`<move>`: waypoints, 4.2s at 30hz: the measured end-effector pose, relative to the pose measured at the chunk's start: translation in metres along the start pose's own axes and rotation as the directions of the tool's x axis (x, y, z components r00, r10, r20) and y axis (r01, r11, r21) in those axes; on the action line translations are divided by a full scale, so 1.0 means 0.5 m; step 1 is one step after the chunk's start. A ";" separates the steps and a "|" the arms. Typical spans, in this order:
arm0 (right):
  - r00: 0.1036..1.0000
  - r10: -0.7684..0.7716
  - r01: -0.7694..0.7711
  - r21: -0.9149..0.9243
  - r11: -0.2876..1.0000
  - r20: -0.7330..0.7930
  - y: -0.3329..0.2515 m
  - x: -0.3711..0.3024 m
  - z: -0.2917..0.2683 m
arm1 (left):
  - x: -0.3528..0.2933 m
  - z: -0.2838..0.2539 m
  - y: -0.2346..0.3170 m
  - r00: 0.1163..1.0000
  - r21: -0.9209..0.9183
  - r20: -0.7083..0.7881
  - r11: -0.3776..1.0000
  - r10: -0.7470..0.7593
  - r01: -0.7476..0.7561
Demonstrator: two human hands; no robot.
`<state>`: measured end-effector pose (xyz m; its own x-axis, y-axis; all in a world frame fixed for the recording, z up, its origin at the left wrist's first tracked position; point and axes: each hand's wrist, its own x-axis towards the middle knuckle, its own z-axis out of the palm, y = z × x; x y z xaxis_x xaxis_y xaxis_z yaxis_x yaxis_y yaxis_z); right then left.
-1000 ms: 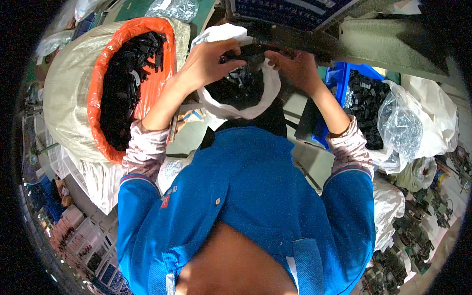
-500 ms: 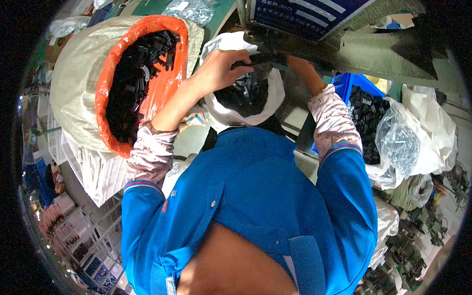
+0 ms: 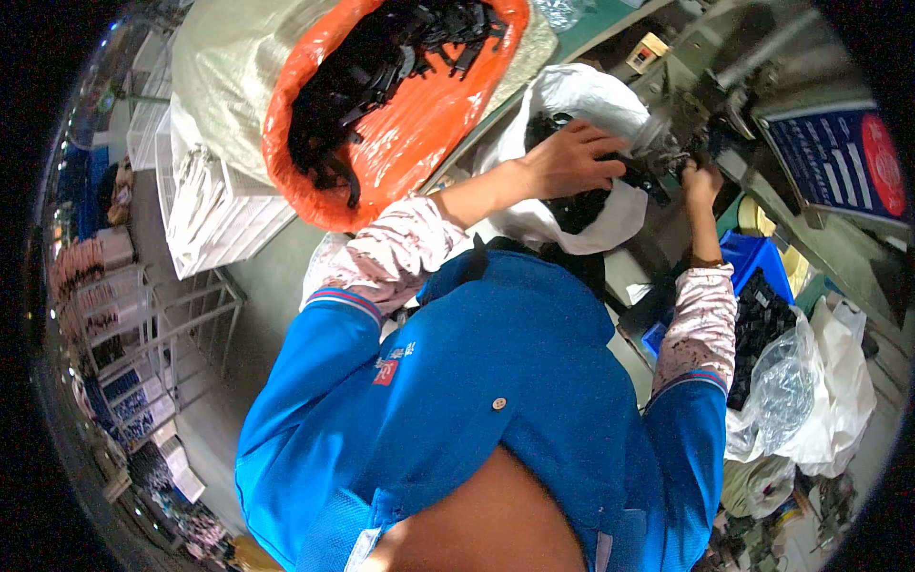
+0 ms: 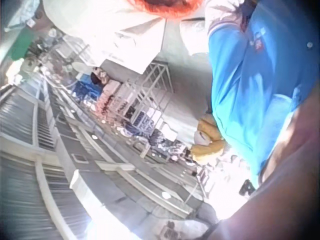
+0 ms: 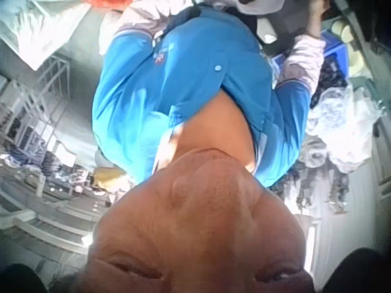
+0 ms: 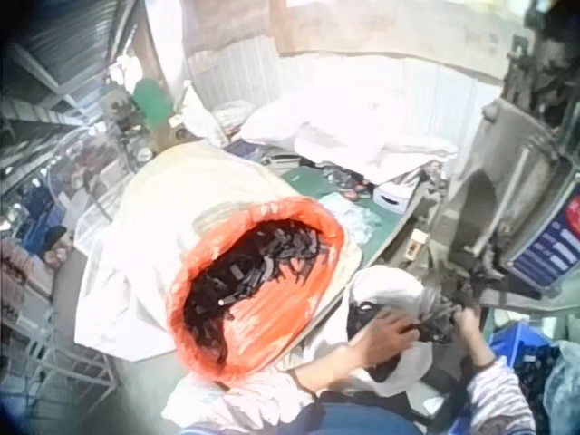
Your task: The person picks small black plastic parts from a blue bin, attaches a small metal component to each part, and places the assembled unit into a white bag. The person repeats this process continuously.
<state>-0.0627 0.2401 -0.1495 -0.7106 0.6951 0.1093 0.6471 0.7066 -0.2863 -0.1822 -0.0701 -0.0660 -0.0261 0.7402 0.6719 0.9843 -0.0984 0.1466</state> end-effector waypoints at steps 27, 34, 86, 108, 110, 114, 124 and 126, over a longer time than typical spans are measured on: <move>0.958 -0.045 -0.278 0.953 0.117 0.285 -0.231 -0.192 -0.282 | -0.175 -0.233 -0.171 0.343 -0.915 -0.103 0.224 -0.934 0.335; 0.975 -0.088 -0.206 0.978 -0.031 0.202 -0.258 -0.180 -0.252 | -0.059 -0.080 0.037 0.456 -0.714 0.616 -0.700 -0.642 -0.020; 0.990 -0.102 0.063 0.339 0.939 0.101 0.319 -0.495 -0.275 | 0.198 0.172 0.418 0.411 -0.617 0.749 -0.323 -0.519 0.717; 0.868 0.009 -0.493 0.863 -0.113 0.497 0.269 -0.488 -0.402 | 0.313 0.270 0.474 0.687 -0.694 0.677 0.080 -0.263 0.715; 0.882 0.078 -0.460 0.886 -0.059 0.464 0.266 -0.493 -0.407 | 0.322 0.267 0.477 0.645 -0.638 0.710 0.130 -0.281 0.759; 0.952 0.211 -0.275 0.923 0.271 0.221 0.254 -0.507 -0.406 | 0.331 0.266 0.486 0.495 -0.516 0.827 -0.009 -0.265 0.857; 0.947 0.319 -0.125 0.964 0.234 0.046 0.270 -0.506 -0.398 | 0.335 0.267 0.485 0.311 -0.343 0.939 -0.358 -0.146 0.868; 0.940 0.316 -0.193 0.963 0.186 0.128 0.275 -0.500 -0.411 | 0.325 0.275 0.489 0.351 -0.402 0.914 -0.346 -0.202 0.848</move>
<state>0.2605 0.1908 -0.0207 -0.4993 0.8595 -0.1095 -0.0084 -0.1312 -0.9913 0.0783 0.1175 -0.0209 -0.0487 0.8881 -0.4571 -0.4328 0.3937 0.8110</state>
